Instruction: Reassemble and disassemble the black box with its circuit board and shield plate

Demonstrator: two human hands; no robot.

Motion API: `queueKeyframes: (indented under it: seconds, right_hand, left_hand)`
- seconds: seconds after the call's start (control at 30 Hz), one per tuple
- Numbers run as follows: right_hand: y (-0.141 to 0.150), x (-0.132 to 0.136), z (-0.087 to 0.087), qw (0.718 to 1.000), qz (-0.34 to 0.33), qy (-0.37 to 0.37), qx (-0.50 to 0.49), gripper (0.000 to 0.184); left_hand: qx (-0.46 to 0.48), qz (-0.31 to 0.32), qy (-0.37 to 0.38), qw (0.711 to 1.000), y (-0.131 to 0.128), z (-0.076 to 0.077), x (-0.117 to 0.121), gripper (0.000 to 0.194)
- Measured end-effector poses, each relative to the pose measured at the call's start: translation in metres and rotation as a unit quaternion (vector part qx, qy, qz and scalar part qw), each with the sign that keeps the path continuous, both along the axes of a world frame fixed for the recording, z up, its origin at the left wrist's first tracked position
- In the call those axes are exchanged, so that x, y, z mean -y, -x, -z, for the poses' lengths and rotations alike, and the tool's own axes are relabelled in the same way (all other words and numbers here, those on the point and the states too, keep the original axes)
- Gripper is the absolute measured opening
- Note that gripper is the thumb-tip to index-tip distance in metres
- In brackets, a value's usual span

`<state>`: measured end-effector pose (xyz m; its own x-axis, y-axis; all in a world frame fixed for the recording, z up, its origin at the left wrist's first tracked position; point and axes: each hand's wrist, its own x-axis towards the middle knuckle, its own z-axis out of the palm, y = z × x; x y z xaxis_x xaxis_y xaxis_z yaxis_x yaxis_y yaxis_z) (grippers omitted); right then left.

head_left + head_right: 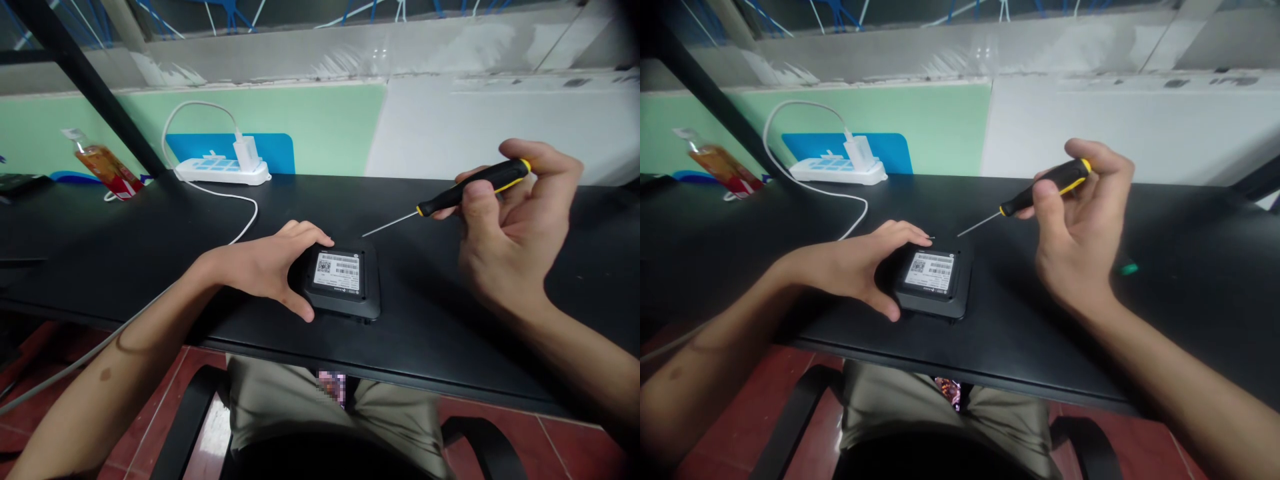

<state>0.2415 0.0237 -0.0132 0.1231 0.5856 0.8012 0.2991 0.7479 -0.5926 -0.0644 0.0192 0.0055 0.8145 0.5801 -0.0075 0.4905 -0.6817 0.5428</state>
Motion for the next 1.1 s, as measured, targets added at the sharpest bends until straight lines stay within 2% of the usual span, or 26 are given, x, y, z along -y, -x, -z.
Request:
queueKeyframes:
  seconds: [0.13,0.37,0.7,0.93,1.03,1.1]
  right_hand:
    - [-0.003,-0.001,0.001,0.999,0.010,0.012,0.045,0.033]
    - [0.004,-0.002,0.005,0.998,-0.045,0.019,0.042,0.033]
    - [0.007,-0.001,0.010,0.995,-0.052,0.078,0.045,0.035]
    - [0.011,0.003,0.009,0.992,-0.061,0.109,0.032,0.035]
    - [0.013,0.004,0.010,0.991,-0.066,0.114,0.029,0.037]
    - [0.014,0.003,0.012,0.990,-0.069,0.124,0.025,0.036]
  left_hand:
    - [-0.003,-0.001,-0.007,1.000,0.000,-0.001,0.001,0.095]
    - [-0.016,0.005,-0.005,1.000,-0.001,-0.003,0.003,0.098]
    - [-0.029,0.008,0.002,1.000,-0.006,-0.007,0.006,0.100]
    - [-0.005,0.012,0.006,1.000,-0.008,-0.002,0.006,0.103]
    - [0.023,-0.006,0.022,0.999,-0.007,-0.003,0.002,0.090]
    - [0.066,-0.060,0.018,0.996,-0.006,-0.005,-0.002,0.074]
